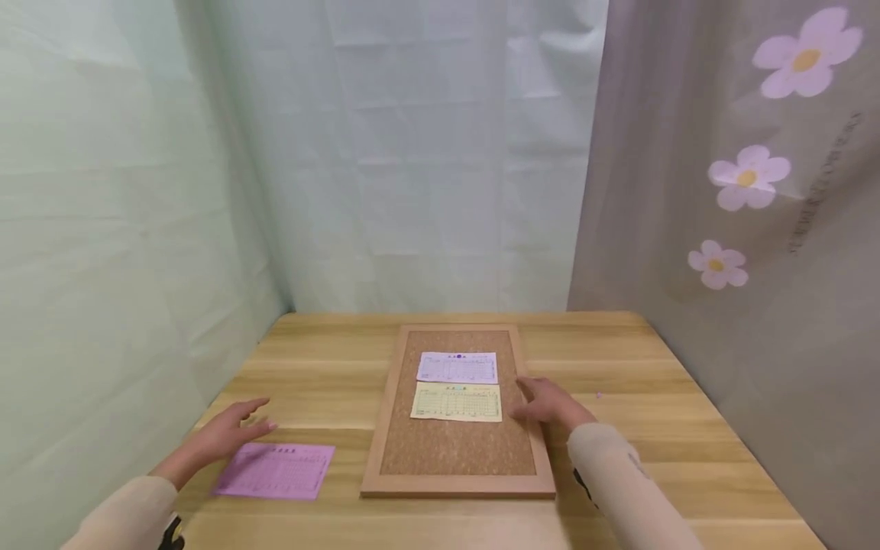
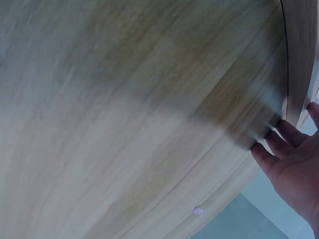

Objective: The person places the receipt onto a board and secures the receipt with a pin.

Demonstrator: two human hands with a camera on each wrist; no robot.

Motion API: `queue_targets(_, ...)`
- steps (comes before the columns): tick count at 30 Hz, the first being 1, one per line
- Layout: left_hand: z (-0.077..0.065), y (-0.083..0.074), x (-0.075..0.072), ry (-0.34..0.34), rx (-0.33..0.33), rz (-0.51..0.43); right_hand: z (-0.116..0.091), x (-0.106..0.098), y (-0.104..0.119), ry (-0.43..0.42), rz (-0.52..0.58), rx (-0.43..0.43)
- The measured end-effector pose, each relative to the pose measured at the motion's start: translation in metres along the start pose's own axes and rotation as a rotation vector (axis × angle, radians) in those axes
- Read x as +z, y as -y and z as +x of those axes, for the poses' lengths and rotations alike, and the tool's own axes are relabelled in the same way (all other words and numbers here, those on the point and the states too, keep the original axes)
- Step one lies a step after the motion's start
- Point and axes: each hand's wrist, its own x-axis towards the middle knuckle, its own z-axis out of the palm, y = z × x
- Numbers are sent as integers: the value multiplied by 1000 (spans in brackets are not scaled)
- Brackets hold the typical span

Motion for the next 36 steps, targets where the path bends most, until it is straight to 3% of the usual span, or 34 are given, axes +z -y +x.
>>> queue_targets(8,-5,24,-1,29,-100,-78,-1,-1,0,15,-7,27)
queue_targets(15,-14,40,-4,33,-141,-119,0,0,-1,14,-20,25)
queue_targets(22,-20,54,-5,23,-145,-232,-1,-1,0,20,-22,28)
queue_targets(27,-21,59,-3,17,-183,-302,0,-3,0,23,-23,39)
queue_targets(36,-28,56,-1,31,-248,-326,0,0,0,24,-16,44)
